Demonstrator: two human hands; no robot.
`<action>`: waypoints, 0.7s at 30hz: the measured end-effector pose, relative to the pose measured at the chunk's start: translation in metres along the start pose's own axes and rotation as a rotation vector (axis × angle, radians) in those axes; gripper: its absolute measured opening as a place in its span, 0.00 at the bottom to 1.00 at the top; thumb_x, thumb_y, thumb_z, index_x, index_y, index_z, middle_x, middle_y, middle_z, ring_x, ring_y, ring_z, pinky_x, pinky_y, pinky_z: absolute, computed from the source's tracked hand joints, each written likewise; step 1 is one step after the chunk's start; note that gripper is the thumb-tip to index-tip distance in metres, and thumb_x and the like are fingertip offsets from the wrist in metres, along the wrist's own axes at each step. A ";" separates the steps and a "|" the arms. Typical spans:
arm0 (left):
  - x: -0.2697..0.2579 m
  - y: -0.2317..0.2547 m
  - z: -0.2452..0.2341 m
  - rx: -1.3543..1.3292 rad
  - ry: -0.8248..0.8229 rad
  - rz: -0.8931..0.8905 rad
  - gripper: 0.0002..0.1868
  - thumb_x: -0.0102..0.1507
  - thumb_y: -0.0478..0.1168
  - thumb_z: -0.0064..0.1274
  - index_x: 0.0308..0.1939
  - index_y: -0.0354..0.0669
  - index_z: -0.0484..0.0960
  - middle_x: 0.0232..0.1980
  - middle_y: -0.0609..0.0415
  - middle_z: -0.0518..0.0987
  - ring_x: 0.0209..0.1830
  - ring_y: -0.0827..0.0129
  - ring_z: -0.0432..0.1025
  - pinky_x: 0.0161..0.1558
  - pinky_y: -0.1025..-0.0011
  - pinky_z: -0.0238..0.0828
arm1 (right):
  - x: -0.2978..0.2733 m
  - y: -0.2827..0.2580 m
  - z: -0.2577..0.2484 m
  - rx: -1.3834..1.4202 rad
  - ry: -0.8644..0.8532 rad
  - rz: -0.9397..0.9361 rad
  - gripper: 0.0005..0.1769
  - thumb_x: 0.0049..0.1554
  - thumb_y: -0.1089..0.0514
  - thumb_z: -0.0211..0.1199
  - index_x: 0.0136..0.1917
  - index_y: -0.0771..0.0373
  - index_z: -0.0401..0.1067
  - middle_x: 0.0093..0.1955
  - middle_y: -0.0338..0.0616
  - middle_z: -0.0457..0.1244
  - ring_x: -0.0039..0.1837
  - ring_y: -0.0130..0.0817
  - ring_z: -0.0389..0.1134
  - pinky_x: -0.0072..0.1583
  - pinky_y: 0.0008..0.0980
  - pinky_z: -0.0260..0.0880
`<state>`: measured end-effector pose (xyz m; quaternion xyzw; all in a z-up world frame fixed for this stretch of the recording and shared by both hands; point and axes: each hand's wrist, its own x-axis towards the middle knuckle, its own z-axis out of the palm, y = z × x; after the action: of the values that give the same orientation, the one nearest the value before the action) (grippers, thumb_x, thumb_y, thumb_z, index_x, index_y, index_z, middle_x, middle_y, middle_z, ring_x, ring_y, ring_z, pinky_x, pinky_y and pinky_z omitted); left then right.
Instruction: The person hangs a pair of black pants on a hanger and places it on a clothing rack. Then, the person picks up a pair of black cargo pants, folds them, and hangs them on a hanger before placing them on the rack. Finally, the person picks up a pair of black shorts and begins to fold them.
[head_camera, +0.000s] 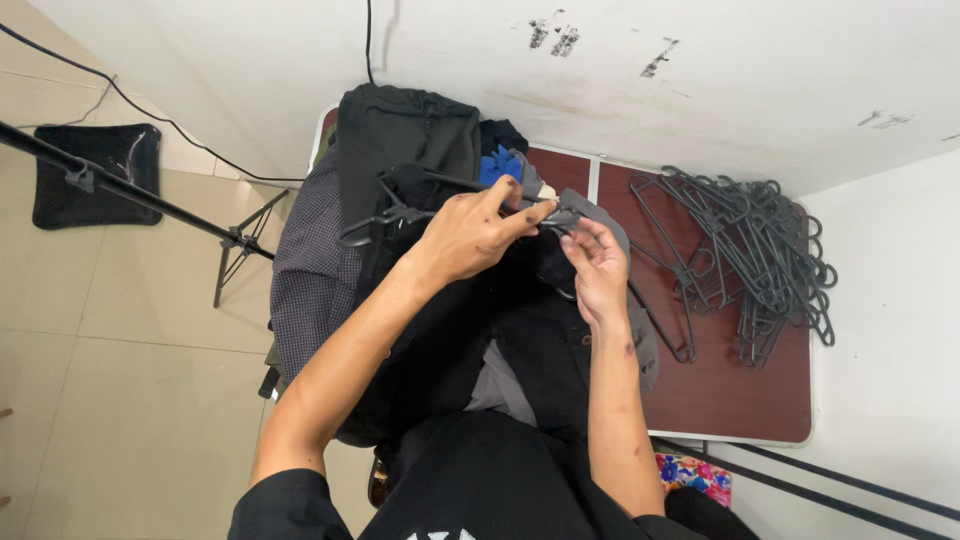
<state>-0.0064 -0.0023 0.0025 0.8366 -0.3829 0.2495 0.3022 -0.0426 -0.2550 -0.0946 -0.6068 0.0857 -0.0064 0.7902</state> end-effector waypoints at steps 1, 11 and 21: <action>-0.002 0.002 -0.001 -0.027 -0.051 -0.005 0.23 0.66 0.43 0.59 0.65 0.55 0.77 0.40 0.53 0.75 0.28 0.63 0.74 0.30 0.65 0.70 | 0.002 0.002 -0.001 0.052 0.025 0.024 0.22 0.59 0.71 0.65 0.65 0.65 0.68 0.53 0.42 0.66 0.55 0.24 0.67 0.58 0.22 0.68; -0.034 0.038 0.029 0.124 -0.227 -0.079 0.29 0.59 0.36 0.51 0.65 0.53 0.79 0.44 0.53 0.80 0.26 0.62 0.76 0.34 0.63 0.72 | -0.004 -0.009 0.007 0.172 0.116 0.004 0.20 0.59 0.72 0.64 0.63 0.66 0.66 0.54 0.49 0.69 0.56 0.29 0.71 0.57 0.23 0.71; -0.039 0.044 0.039 0.135 -0.147 -0.130 0.25 0.60 0.38 0.52 0.63 0.53 0.81 0.39 0.55 0.80 0.28 0.62 0.76 0.36 0.63 0.72 | -0.008 -0.012 0.001 0.182 0.017 -0.045 0.19 0.60 0.71 0.63 0.63 0.66 0.66 0.56 0.46 0.66 0.59 0.30 0.69 0.64 0.28 0.69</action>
<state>-0.0561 -0.0335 -0.0358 0.8941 -0.3313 0.1927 0.2317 -0.0490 -0.2559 -0.0816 -0.5340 0.0780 -0.0369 0.8411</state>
